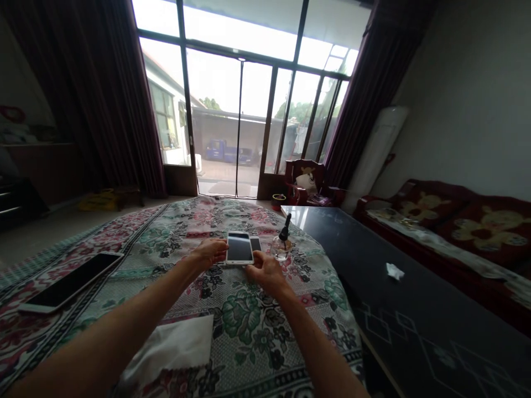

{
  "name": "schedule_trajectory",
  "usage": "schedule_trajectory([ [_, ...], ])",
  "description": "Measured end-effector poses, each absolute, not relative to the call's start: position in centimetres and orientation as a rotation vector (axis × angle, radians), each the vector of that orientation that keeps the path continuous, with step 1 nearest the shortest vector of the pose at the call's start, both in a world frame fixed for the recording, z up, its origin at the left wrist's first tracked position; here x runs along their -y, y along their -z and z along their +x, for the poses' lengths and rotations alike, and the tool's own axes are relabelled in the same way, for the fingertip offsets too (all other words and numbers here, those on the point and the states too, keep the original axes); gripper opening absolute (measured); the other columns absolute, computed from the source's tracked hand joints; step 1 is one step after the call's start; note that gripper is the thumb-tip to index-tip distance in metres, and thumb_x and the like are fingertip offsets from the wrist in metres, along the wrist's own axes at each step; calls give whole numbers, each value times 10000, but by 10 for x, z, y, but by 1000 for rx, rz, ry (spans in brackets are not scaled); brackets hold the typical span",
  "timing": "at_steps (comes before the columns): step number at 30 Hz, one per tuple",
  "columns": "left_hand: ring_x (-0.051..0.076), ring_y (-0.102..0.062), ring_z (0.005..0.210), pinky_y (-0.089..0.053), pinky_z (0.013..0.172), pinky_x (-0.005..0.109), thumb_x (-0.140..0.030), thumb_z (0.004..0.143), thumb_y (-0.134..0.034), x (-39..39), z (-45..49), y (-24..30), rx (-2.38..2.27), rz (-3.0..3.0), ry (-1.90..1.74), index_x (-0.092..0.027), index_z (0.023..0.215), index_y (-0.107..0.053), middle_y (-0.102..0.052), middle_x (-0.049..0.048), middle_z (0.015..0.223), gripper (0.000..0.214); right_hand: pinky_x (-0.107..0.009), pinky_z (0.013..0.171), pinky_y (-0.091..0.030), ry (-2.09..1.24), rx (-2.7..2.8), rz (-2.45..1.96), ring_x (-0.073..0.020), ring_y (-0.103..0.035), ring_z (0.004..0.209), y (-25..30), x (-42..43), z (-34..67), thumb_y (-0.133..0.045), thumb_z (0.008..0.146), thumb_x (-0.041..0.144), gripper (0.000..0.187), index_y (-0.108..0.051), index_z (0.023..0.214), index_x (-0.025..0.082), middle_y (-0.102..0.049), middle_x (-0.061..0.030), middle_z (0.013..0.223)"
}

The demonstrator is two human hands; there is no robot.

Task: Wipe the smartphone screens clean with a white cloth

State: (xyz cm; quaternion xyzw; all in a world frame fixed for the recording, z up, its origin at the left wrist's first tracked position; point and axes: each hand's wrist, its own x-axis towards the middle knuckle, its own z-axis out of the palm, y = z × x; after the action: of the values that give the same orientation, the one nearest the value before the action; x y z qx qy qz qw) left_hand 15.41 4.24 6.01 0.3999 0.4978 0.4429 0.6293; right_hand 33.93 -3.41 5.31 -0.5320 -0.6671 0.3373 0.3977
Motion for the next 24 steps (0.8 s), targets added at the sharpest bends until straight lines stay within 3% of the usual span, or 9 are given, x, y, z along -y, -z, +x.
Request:
schedule_trajectory([
  [8,92,-577,542,-464,561,198,-49,594,-716,-63,192,-49,-1192,944,-926,-154,633,-577,-620,-17,611,178,-307,795,-477,-377,1754,-1551,-204,-602,865,-29,19,376,-688,749,270,307,-754,1036,183,-657,-63,925],
  [16,133,-619,594,-449,592,220,-75,594,-734,-66,198,-37,-1242,1043,-864,-154,622,-613,-644,-5,602,147,-297,777,-468,-301,1767,-1656,-205,-605,840,-6,15,375,-650,770,242,246,-719,991,160,-674,-76,923],
  [24,102,-546,486,-373,492,200,-73,627,-719,-61,194,-34,-1285,1130,-792,-148,583,-601,-583,-24,524,147,-307,839,-466,-297,1767,-1670,-225,-627,925,-6,17,372,-628,764,186,323,-687,1079,153,-688,-101,1013],
])
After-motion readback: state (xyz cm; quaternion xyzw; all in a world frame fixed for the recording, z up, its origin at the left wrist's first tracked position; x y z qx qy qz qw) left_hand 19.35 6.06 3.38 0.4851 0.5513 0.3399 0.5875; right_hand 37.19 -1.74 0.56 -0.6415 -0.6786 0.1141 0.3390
